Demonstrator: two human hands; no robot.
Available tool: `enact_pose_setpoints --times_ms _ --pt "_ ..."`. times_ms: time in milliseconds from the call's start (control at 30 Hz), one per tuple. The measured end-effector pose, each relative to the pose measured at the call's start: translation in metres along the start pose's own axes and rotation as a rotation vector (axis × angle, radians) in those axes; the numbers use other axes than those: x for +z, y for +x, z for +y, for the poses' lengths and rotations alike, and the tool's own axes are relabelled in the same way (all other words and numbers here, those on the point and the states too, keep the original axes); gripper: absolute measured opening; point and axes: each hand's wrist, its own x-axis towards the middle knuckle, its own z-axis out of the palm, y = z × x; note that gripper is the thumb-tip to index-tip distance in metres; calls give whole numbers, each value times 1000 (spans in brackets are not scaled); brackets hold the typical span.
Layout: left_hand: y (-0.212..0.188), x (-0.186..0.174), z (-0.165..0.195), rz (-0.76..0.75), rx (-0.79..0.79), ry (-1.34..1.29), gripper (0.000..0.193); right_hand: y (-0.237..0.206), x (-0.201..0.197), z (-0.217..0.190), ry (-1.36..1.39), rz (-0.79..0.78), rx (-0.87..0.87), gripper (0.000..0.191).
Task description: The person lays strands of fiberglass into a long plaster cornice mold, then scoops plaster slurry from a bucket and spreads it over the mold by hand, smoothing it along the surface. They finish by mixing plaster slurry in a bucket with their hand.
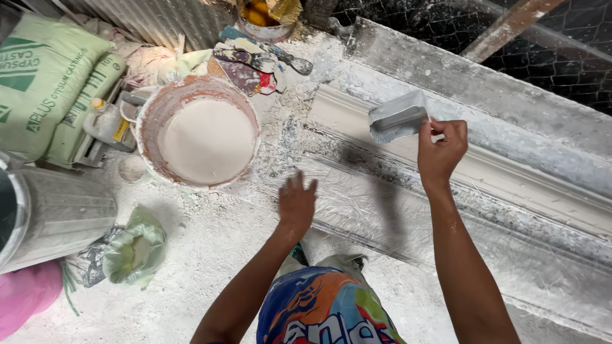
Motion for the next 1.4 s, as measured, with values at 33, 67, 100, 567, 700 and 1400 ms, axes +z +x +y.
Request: enact_pose_setpoints --times_ms 33,67,100,567,700,1400 --pt "-1 -2 1 -2 -27 157 74 -1 -6 3 1 7 10 12" --pt "-3 -6 2 -47 -75 -4 71 -4 -10 4 7 15 14 14" --pt "-7 -12 4 -96 -128 -165 69 -9 -11 4 16 16 21 16" --pt "7 -88 -82 448 -167 -1238 54 -86 75 -101 602 -647 297 32" --pt "15 -110 -166 508 -405 -818 57 -92 88 -99 616 -781 440 43" --pt "75 -39 -217 30 -426 -15 52 -139 64 -47 447 -879 686 31"
